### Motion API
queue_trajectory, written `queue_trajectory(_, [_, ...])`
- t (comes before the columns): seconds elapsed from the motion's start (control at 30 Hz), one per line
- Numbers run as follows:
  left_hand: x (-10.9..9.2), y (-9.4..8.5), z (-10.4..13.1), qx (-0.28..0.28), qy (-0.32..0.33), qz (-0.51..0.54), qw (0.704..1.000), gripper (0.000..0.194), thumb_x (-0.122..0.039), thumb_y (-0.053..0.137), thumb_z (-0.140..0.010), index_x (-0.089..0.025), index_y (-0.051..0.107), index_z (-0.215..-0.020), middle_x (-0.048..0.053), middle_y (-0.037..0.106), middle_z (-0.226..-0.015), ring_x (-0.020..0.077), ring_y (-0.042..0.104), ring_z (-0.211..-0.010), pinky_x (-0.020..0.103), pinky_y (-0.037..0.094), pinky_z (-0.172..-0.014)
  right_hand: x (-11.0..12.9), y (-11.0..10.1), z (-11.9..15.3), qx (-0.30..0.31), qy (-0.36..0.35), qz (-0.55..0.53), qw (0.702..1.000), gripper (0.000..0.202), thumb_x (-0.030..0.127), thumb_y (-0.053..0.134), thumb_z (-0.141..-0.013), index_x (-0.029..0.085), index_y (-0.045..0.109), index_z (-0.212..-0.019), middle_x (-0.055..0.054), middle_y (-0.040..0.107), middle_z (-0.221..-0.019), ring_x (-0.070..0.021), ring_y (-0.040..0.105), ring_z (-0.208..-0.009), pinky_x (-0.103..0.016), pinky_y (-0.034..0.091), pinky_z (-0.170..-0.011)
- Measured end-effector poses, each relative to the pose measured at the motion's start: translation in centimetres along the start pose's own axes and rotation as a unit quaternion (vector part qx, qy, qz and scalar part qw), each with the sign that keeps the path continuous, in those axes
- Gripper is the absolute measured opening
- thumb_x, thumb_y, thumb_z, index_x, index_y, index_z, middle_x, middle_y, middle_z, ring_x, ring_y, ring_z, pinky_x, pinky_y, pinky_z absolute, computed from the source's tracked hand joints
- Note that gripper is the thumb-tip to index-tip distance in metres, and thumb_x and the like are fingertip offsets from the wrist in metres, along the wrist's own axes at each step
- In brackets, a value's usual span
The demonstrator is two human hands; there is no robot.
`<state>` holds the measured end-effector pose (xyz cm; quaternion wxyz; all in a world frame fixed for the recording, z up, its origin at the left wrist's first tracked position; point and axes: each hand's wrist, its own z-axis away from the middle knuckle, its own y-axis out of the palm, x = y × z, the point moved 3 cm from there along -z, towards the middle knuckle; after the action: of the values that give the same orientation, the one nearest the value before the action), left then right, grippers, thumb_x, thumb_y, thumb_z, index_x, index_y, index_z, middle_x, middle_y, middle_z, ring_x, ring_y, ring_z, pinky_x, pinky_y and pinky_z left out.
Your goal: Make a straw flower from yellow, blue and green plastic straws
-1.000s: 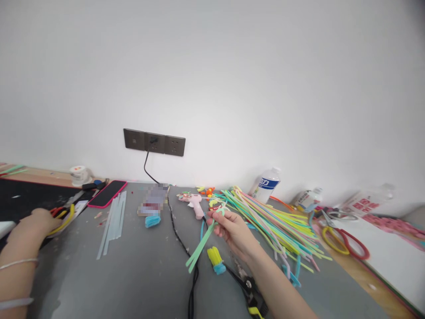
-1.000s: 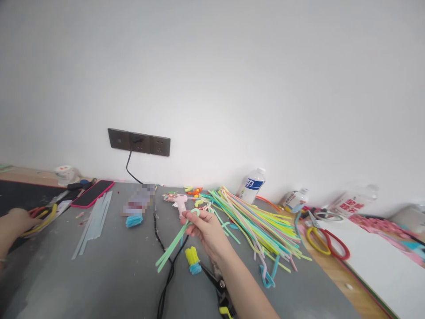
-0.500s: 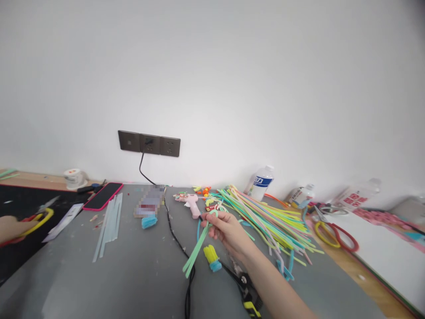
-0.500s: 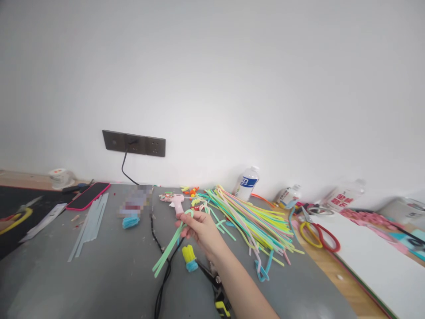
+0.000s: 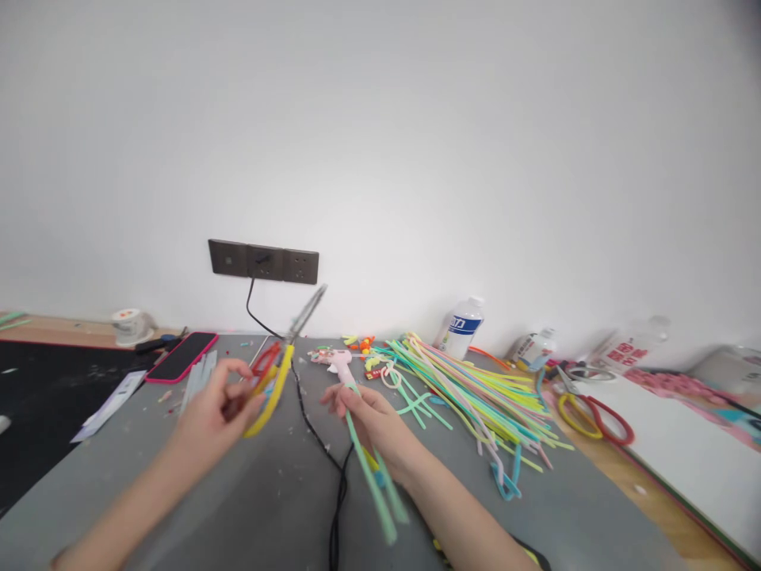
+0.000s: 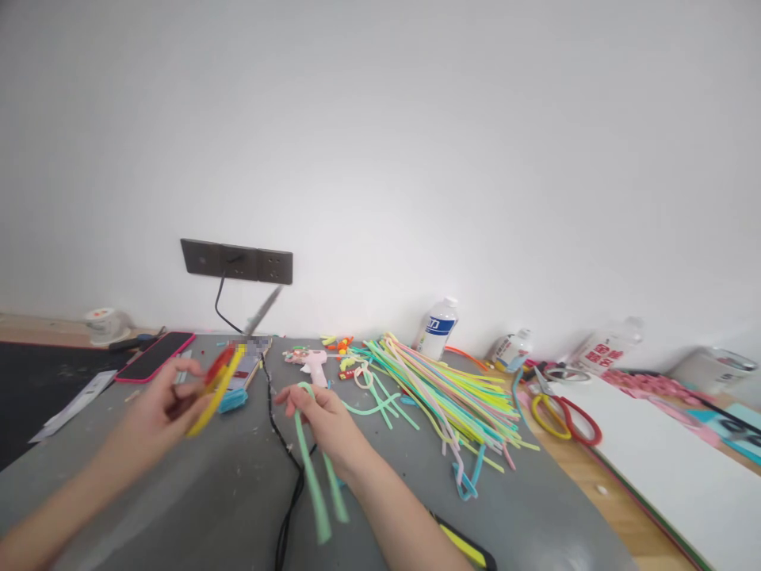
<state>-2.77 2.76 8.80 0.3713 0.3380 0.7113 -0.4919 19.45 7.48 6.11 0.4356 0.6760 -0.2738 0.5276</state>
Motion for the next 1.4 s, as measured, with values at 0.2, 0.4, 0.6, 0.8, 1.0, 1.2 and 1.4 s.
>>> queue_trajectory(0.2, [-0.3, 8.7, 1.7, 0.172, 0.055, 0.199, 0.963, 0.027, -0.047, 0.049, -0.09, -0.023, 0.039, -0.081, -0.005, 0.044, -0.068, 0.012, 0.043, -0.06, 0.022, 0.038, -0.055, 0.6, 1.9, 1.0, 0.025, -0.024, -0.145, 0.989, 0.039, 0.053, 0.071, -0.075, 0.02, 0.058, -0.061, -0.007, 0.069, -0.099, -0.0218, 0.062, -0.093, -0.034, 0.046, -0.082])
queue_trajectory(0.4, [-2.3, 11.4, 1.1, 0.226, 0.091, 0.201, 0.949, 0.021, -0.04, 0.046, -0.094, -0.021, 0.045, -0.085, -0.003, 0.045, -0.075, 0.0127, 0.046, -0.066, 0.022, 0.041, -0.059, -0.4, 0.9, 0.5, -0.103, 0.003, -0.206, 0.973, 0.04, 0.056, 0.072, -0.071, 0.02, 0.056, -0.069, -0.002, 0.066, -0.073, -0.0167, 0.061, -0.064, -0.026, 0.048, -0.056])
queue_trajectory(0.6, [-3.1, 11.1, 0.5, 0.222, 0.042, 0.195, 0.954, 0.043, -0.051, 0.041, -0.092, -0.017, 0.057, -0.071, 0.005, 0.057, -0.08, 0.0186, 0.057, -0.074, 0.026, 0.049, -0.062, 0.7, -1.1, 0.7, -0.218, -0.082, -0.138, 0.963, 0.044, 0.058, 0.072, -0.071, 0.021, 0.05, -0.064, 0.004, 0.057, -0.06, -0.0107, 0.051, -0.049, -0.021, 0.041, -0.045])
queue_trajectory(0.8, [-4.5, 11.2, 2.4, 0.424, 0.017, 0.188, 0.886, 0.05, -0.059, 0.044, -0.089, -0.015, 0.066, -0.079, 0.006, 0.069, -0.08, 0.0207, 0.063, -0.079, 0.03, 0.049, -0.077, 1.3, -1.9, 1.5, -0.251, -0.206, 0.015, 0.946, 0.041, 0.054, 0.058, -0.086, 0.02, 0.055, -0.064, 0.004, 0.05, -0.061, -0.0108, 0.046, -0.056, -0.021, 0.04, -0.056])
queue_trajectory(1.0, [-4.3, 12.8, 3.5, 0.462, -0.073, 0.233, 0.853, 0.049, -0.066, 0.043, -0.086, -0.018, 0.052, -0.083, -0.003, 0.056, -0.062, 0.0109, 0.051, -0.05, 0.023, 0.044, -0.053, 2.3, -0.9, 1.6, -0.252, -0.224, 0.124, 0.933, 0.042, 0.053, 0.051, -0.09, 0.02, 0.054, -0.065, 0.003, 0.049, -0.061, -0.0128, 0.045, -0.058, -0.024, 0.038, -0.056])
queue_trajectory(1.2, [-4.5, 13.3, 4.2, 0.481, -0.133, 0.34, 0.797, 0.056, -0.075, 0.037, -0.081, -0.02, 0.045, -0.081, -0.004, 0.055, -0.047, 0.0088, 0.044, -0.033, 0.019, 0.035, -0.035, 2.6, -0.8, 1.8, -0.265, -0.192, 0.149, 0.933, 0.044, 0.059, 0.054, -0.086, 0.021, 0.054, -0.062, 0.005, 0.042, -0.054, -0.0141, 0.043, -0.056, -0.025, 0.037, -0.056])
queue_trajectory(1.4, [-4.6, 13.8, 4.4, 0.446, -0.139, 0.339, 0.816, 0.05, -0.071, 0.039, -0.084, -0.021, 0.043, -0.077, -0.002, 0.061, -0.044, 0.0096, 0.047, -0.027, 0.017, 0.036, -0.03, 1.6, -0.8, 1.9, -0.279, -0.171, 0.127, 0.936, 0.043, 0.058, 0.054, -0.086, 0.022, 0.055, -0.063, 0.001, 0.048, -0.06, -0.0173, 0.047, -0.065, -0.027, 0.039, -0.061])
